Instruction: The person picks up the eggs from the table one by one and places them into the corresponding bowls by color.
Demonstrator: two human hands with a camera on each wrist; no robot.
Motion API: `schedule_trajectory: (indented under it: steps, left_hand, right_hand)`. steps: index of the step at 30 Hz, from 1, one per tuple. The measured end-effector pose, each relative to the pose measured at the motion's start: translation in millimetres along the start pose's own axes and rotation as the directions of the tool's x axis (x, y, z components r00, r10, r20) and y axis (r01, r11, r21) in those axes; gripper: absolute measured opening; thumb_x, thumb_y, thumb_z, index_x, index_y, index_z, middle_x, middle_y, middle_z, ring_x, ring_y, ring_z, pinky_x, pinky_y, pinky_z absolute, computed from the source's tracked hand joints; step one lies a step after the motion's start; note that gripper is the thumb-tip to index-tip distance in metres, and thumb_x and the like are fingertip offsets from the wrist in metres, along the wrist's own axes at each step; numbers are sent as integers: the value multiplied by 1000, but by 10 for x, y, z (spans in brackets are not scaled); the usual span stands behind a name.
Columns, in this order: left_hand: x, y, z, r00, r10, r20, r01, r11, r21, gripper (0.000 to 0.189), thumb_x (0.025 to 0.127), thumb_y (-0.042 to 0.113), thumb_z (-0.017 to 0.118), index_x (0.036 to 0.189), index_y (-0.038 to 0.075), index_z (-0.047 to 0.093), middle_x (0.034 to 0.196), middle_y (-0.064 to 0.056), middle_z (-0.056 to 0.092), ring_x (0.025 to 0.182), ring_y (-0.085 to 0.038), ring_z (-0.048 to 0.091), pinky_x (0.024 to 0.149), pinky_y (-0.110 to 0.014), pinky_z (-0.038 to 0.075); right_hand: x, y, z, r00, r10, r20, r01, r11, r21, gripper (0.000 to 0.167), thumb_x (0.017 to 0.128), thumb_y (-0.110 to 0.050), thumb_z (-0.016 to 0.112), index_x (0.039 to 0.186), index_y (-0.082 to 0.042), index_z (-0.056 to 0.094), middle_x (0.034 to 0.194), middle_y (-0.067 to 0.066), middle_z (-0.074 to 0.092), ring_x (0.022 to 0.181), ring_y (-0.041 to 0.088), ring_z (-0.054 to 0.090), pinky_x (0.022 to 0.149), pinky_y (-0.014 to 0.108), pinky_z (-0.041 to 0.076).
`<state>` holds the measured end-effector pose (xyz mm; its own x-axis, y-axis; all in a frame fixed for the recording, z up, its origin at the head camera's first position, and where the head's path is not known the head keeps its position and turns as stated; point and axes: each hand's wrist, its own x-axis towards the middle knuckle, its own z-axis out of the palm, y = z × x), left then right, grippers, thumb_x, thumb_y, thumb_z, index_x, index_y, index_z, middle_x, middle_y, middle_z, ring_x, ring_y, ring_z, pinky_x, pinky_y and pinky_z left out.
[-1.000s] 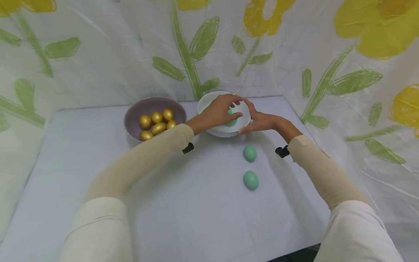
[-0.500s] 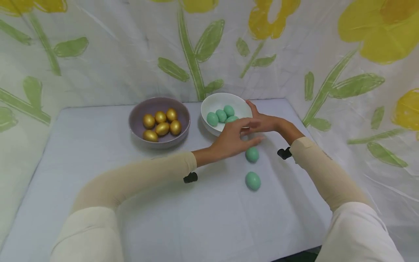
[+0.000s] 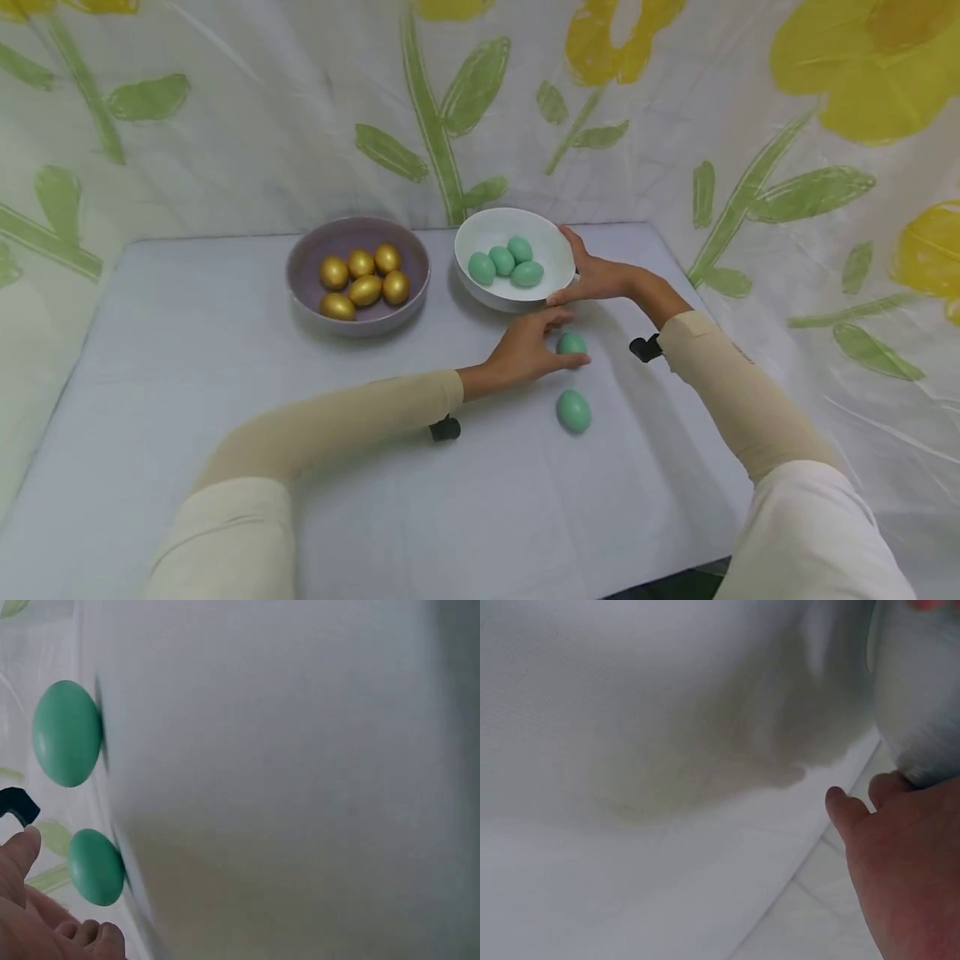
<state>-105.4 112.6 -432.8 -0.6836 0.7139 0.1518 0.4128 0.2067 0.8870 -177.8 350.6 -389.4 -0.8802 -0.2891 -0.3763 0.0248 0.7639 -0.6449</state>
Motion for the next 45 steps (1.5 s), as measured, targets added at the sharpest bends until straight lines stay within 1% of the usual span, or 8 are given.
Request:
schedule_trajectory:
  steps: [3, 9, 13, 19, 26, 31, 39, 45]
  left_hand:
    - [13, -57, 29, 999, -33, 7, 33, 999, 8, 76, 86, 35, 92, 147, 5, 59, 148, -10, 63, 135, -28, 61, 112, -34, 48]
    - [3, -140, 63, 998, -68, 17, 68, 998, -2, 77, 86, 33, 92, 147, 1, 58, 148, -12, 63, 134, -25, 62, 109, -30, 50]
    - [17, -150, 78, 999, -44, 28, 45, 999, -28, 67, 87, 24, 92, 142, 0, 63, 141, -11, 67, 131, -21, 65, 107, -27, 51]
    - [57, -149, 76, 999, -23, 44, 23, 1000, 7, 61, 88, 21, 90, 139, -1, 67, 137, -9, 70, 126, -17, 67, 102, -22, 52]
    - [56, -128, 36, 998, -11, 69, 7, 998, 67, 60, 89, 26, 89, 138, 0, 68, 133, -8, 73, 120, -15, 69, 100, -24, 54]
    - [25, -36, -41, 996, 1, 93, -3, 1000, 22, 60, 89, 30, 89, 137, 0, 69, 132, -7, 73, 120, -11, 70, 97, -19, 53]
    - [-101, 269, -260, 991, 41, 129, -23, 990, -141, 50, 91, 30, 86, 135, 11, 72, 129, 5, 72, 121, -2, 67, 96, -16, 53]
    - [-106, 405, -458, 992, 94, 84, -76, 977, -197, 54, 91, 28, 86, 139, 10, 69, 137, 4, 68, 124, -2, 65, 99, -17, 52]
  right_hand:
    - [9, -19, 0, 1000, -2, 2, 2, 1000, 2, 139, 88, -46, 86, 163, -27, -30, 175, 13, -14, 162, 32, 3, 128, 58, 13]
    - [23, -55, 14, 1000, -1, 11, 1, 1000, 19, 139, 88, -40, 87, 163, -25, -30, 175, 13, -16, 162, 32, 3, 128, 57, 13]
    - [16, -54, 17, 1000, -7, 0, 7, 1000, 30, 140, 87, -45, 87, 163, -29, -29, 176, 10, -13, 161, 29, 6, 128, 55, 16]
    - [23, -69, 3, 1000, -5, -1, 5, 999, 41, 140, 87, -43, 88, 162, -32, -29, 176, 8, -13, 161, 29, 7, 128, 55, 16]
    - [22, -94, 14, 1000, 13, 9, -13, 999, 48, 141, 87, -35, 89, 163, -19, -29, 174, 18, -12, 161, 34, 4, 128, 57, 12]
    - [-2, -106, 15, 1000, 12, 9, -13, 998, 56, 141, 87, -36, 88, 163, -20, -30, 174, 15, -16, 161, 34, 4, 128, 58, 12]
    - [-20, -97, 15, 1000, -26, 2, 26, 999, 43, 137, 90, -42, 86, 163, -29, -30, 175, 9, -15, 161, 31, 7, 127, 56, 18]
    - [-10, -64, 8, 998, -65, 27, 64, 997, 43, 129, 94, -40, 80, 163, -30, -29, 175, 12, -14, 160, 34, 7, 127, 58, 18]
